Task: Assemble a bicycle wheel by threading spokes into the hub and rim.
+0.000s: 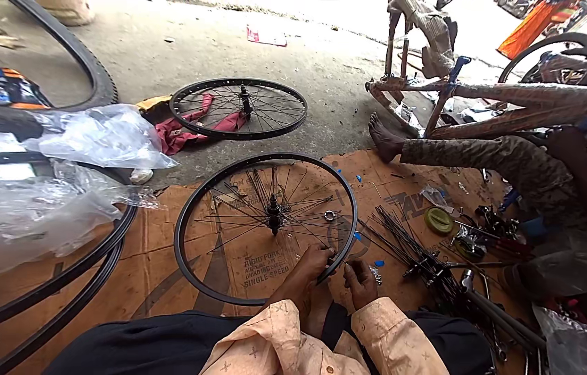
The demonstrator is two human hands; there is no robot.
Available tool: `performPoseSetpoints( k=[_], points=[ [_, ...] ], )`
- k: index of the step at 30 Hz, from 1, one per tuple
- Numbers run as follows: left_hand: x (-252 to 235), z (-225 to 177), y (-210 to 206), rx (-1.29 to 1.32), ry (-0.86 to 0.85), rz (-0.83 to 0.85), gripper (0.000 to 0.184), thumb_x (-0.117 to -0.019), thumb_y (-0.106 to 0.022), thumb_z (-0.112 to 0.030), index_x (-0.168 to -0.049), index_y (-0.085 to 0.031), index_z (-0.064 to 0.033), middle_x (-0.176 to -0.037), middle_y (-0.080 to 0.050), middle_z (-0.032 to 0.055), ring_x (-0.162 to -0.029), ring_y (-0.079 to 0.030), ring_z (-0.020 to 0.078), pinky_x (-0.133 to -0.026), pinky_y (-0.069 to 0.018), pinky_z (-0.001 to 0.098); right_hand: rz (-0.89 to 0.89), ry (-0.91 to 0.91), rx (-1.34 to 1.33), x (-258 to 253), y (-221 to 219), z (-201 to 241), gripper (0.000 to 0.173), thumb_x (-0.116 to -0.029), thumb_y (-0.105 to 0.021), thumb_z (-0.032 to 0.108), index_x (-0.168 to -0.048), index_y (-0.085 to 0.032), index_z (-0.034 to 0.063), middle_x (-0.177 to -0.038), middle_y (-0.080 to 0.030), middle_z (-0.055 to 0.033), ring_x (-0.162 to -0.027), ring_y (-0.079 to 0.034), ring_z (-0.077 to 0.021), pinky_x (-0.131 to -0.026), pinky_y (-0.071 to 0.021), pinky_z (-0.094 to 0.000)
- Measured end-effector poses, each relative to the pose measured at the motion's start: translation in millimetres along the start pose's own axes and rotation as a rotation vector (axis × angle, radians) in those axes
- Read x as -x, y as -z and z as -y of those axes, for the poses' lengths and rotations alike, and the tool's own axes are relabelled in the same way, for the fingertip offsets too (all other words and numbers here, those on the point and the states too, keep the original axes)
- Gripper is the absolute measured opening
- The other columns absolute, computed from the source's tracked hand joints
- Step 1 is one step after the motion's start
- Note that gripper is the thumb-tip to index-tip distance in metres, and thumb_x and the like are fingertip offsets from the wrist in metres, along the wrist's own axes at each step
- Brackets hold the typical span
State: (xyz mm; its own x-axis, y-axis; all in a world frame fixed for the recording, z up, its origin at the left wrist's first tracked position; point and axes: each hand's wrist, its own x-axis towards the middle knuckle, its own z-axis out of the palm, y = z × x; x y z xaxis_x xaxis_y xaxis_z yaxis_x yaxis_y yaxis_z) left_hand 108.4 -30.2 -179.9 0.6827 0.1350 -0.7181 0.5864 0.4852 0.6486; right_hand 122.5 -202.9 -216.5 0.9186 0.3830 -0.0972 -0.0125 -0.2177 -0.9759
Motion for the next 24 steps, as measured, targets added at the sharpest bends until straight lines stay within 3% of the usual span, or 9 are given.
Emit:
performPoseSetpoints(
  k=[4, 7, 8, 11, 14, 18, 20, 22, 24],
  points=[
    [0.6, 0.2, 0.1, -0.001, 0.008, 0.000, 0.016, -0.1065, -0.052, -0.013, -0.111, -0.059, 0.0005, -0.094, -0.064, 0.0129, -0.073, -0.065, 0.0189, -0.067, -0.0573, 0.0327, 0.016, 0.000, 0.045, -0.2, 1.6, 0.5, 0.029, -0.1064, -0.047, 0.018, -0.101, -0.068, -0.0010, -0.070, -0.063, -0.0019, -0.059, -0.061, -0.0104, -0.059, -0.0548, -0.0276],
    [-1.1, 0.9, 1.4, 0.008, 0.012, 0.002, 0.016, -0.1063, -0.053, -0.013, -0.113, -0.058, 0.0011, -0.095, -0.065, 0.0139, -0.073, -0.066, 0.0198, -0.067, -0.0579, 0.0331, 0.024, 0.013, 0.033, -0.1, 2.3, -0.1, 0.023, -0.1014, -0.057, 0.016, -0.115, -0.063, -0.0020, -0.082, -0.068, -0.0061, -0.064, -0.065, -0.0133, -0.061, -0.0569, -0.0288],
    [-1.6, 1.3, 1.8, 0.011, 0.013, 0.002, 0.016, -0.1062, -0.053, -0.013, -0.113, -0.058, 0.0011, -0.094, -0.065, 0.0140, -0.073, -0.066, 0.0198, -0.066, -0.0581, 0.0328, 0.024, 0.017, 0.029, -0.5, 2.2, 0.3, 0.021, -0.1000, -0.060, 0.014, -0.113, -0.062, -0.0016, -0.085, -0.069, -0.0074, -0.066, -0.065, -0.0142, -0.062, -0.0581, -0.0296],
    [-0.5, 2.0, 1.8, 0.017, 0.012, 0.005, 0.015, -0.1062, -0.053, -0.013, -0.111, -0.058, 0.0001, -0.093, -0.065, 0.0132, -0.072, -0.066, 0.0195, -0.065, -0.0576, 0.0322, 0.034, 0.011, 0.088, -1.3, 3.8, 1.1, 0.027, -0.1053, -0.050, 0.019, -0.102, -0.068, -0.0004, -0.072, -0.065, -0.0029, -0.061, -0.063, -0.0120, -0.061, -0.0564, -0.0295],
    [1.3, 1.3, 2.2, 0.016, 0.009, 0.000, 0.015, -0.1063, -0.052, -0.012, -0.111, -0.058, 0.0002, -0.093, -0.065, 0.0130, -0.071, -0.066, 0.0191, -0.066, -0.0579, 0.0324, 0.029, 0.032, 0.063, -0.2, 3.1, -0.8, 0.021, -0.1009, -0.059, 0.016, -0.112, -0.065, -0.0009, -0.079, -0.068, -0.0057, -0.065, -0.066, -0.0132, -0.063, -0.0584, -0.0296],
    [0.1, 2.3, 2.6, 0.011, 0.008, 0.000, 0.015, -0.1062, -0.052, -0.012, -0.110, -0.058, 0.0002, -0.093, -0.065, 0.0128, -0.071, -0.065, 0.0191, -0.066, -0.0577, 0.0326, 0.044, 0.037, 0.101, -0.8, 3.9, -3.2, 0.027, -0.1043, -0.051, 0.021, -0.102, -0.069, 0.0004, -0.071, -0.065, -0.0023, -0.062, -0.064, -0.0110, -0.062, -0.0573, -0.0294],
    [0.1, 2.2, 2.7, 0.016, 0.008, -0.002, 0.015, -0.1064, -0.052, -0.012, -0.110, -0.058, 0.0004, -0.091, -0.065, 0.0128, -0.070, -0.065, 0.0188, -0.065, -0.0579, 0.0321, 0.038, 0.071, 0.107, -0.5, 4.0, -6.2, 0.025, -0.1008, -0.060, 0.021, -0.111, -0.067, -0.0003, -0.077, -0.068, -0.0037, -0.065, -0.065, -0.0115, -0.063, -0.0581, -0.0293],
    [0.6, 1.8, 2.6, 0.026, 0.012, -0.003, 0.014, -0.1061, -0.053, -0.012, -0.109, -0.058, 0.0005, -0.090, -0.065, 0.0129, -0.069, -0.065, 0.0190, -0.064, -0.0580, 0.0322, 0.027, 0.075, 0.099, -0.9, 3.0, -4.8, 0.020, -0.0990, -0.063, 0.017, -0.110, -0.064, 0.0006, -0.083, -0.070, -0.0055, -0.067, -0.066, -0.0122, -0.064, -0.0585, -0.0292],
    [1.1, 1.4, 2.5, 0.026, 0.018, 0.005, 0.014, -0.1063, -0.052, -0.012, -0.110, -0.058, 0.0000, -0.093, -0.065, 0.0128, -0.071, -0.065, 0.0194, -0.065, -0.0576, 0.0327, 0.027, 0.062, 0.115, -1.3, 3.5, -3.2, 0.023, -0.1032, -0.054, 0.019, -0.103, -0.068, 0.0006, -0.077, -0.067, -0.0039, -0.065, -0.065, -0.0116, -0.064, -0.0574, -0.0297]
  ],
)
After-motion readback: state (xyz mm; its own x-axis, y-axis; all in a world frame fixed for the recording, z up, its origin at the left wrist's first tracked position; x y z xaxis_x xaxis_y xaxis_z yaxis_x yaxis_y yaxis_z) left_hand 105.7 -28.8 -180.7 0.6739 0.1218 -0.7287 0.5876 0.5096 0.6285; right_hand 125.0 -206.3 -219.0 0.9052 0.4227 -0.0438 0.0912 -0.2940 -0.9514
